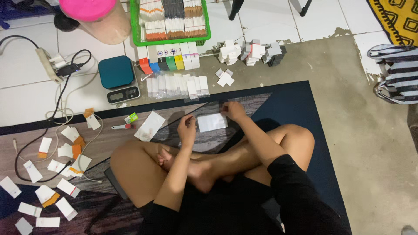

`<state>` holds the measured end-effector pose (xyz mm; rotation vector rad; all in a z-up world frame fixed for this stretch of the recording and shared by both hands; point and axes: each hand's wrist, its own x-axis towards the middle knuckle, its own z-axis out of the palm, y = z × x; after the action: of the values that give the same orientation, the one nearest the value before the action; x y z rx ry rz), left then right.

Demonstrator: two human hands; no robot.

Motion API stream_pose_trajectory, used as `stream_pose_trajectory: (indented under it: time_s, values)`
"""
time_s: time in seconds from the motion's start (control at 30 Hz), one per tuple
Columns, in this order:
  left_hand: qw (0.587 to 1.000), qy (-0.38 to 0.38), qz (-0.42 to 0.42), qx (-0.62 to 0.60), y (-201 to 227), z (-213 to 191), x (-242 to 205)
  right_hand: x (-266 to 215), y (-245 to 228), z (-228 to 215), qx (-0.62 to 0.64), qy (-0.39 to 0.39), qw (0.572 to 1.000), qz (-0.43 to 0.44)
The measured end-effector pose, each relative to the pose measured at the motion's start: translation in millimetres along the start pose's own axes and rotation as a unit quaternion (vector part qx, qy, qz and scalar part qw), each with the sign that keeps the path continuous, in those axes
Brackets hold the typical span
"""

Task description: The person picks up individual white rectangular objects, place them into small clear plastic bags one by one, and then places the bags into a growing stack.

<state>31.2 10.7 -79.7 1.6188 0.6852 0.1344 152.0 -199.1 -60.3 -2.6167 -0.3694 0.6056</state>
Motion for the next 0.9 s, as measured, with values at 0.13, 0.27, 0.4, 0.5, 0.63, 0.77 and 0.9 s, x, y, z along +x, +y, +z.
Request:
stream_pose_trajectory:
  time_s: [0.13,0.27,0.4,0.5,0.63,0.77,0.9]
  values:
    - [1.000,-0.003,0.016,0.016,-11,3,5,-5,3,-5,0.025,0.035,0.999,0.005]
    - [0.996,-0.078,-0.030,-0.007,3,1,-6,-11,-2,-8,0.215,0.035,0.975,-0.044]
    - [0.966,-0.185,-0.104,-0.150,24,-3,-13,-18,-6,7,0.356,-0.044,0.929,-0.087]
    - [0.975,-0.126,-0.058,-0.172,3,3,1,-33,-20,2,0.350,-0.083,0.926,-0.118]
    - [0.989,-0.053,-0.030,-0.135,3,2,-1,-34,-27,-7,0.354,-0.102,0.921,-0.126]
    - [0.995,-0.035,0.039,-0.086,14,0,-10,-28,-24,-4,0.384,-0.133,0.905,-0.125]
    - [0.995,-0.004,0.103,0.001,12,0,-6,-28,-26,7,0.443,-0.156,0.876,-0.105]
